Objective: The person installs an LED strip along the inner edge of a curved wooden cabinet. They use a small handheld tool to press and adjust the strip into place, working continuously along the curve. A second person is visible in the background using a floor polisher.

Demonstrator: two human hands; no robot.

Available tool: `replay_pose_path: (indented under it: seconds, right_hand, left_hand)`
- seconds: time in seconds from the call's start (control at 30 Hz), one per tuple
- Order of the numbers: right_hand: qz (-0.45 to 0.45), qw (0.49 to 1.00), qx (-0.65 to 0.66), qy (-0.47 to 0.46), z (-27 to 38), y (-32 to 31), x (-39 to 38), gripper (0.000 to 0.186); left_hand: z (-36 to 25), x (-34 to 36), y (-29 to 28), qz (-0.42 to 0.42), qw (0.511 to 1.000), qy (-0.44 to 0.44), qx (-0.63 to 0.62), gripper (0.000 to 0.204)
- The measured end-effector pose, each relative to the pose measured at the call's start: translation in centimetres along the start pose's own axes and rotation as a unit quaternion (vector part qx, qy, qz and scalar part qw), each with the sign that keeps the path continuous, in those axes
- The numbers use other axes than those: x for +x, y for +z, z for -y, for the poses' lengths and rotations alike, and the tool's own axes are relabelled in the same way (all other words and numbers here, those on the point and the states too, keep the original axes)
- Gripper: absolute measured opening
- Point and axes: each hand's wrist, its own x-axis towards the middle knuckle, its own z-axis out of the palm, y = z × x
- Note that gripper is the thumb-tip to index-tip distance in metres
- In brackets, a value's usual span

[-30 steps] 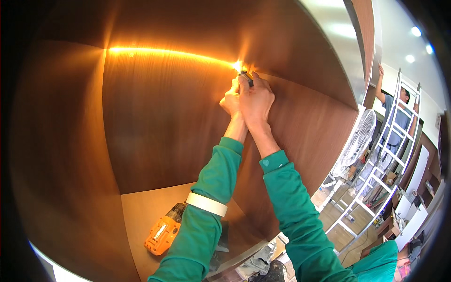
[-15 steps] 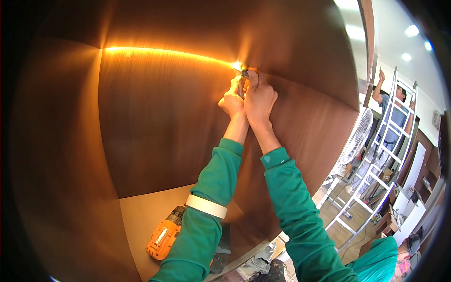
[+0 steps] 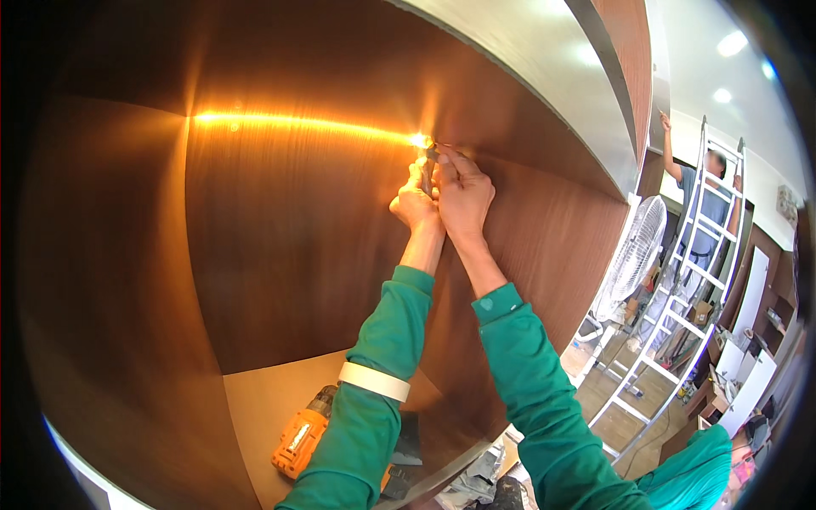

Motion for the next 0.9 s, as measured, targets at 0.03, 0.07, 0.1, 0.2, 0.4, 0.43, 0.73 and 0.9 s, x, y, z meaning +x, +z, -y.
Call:
replay_pose_path:
  seconds: [0.03, 0.07, 0.1, 0.2, 0.4, 0.43, 0.73, 0.9]
  right_hand:
    - [0.018, 0.995, 0.036, 0.088, 0.5, -0.4, -0.1, 0.028]
    - [0.035, 0.981, 0.073, 0.175, 0.8, -0.5, -0.1, 0.028]
    - [0.021, 0.976, 0.097, 0.192, 0.7, -0.3, -0.1, 0.028]
    - [-0.009, 0.962, 0.155, 0.225, 0.4, 0.1, 0.0, 0.029]
    - [-0.028, 0.994, 0.089, 0.057, 0.9, 0.2, -0.3, 0.029]
    - [-0.037, 0.997, 0.071, -0.009, 0.3, 0.5, -0.3, 0.029]
    - [0.012, 0.986, 0.121, 0.114, 2.6, -0.1, -0.7, 0.025]
    - [-0.049, 0.967, 0.122, 0.216, 1.4, 0.2, -0.5, 0.033]
  left_hand:
    - [-0.2, -0.3, 0.0, 0.0, 0.999, -0.022, -0.038, 0.019]
    - [-0.3, -0.4, -0.1, 0.003, 0.999, -0.029, -0.032, 0.018]
    - [-0.6, -0.4, -0.2, 0.006, 0.999, -0.036, -0.026, 0.017]
    - [-0.5, -0.6, 0.3, -0.002, 0.999, -0.022, -0.028, 0.017]
    - [0.0, -0.2, 0.0, -0.021, 0.999, 0.019, 0.016, 0.017]
    - [0.4, 0.0, 0.0, -0.024, 0.999, 0.03, 0.034, 0.018]
    - [0.5, 0.8, -0.6, -0.009, 0.998, 0.026, 0.055, 0.022]
    - [0.1, 0.7, -0.5, 0.005, 1.0, -0.013, -0.009, 0.023]
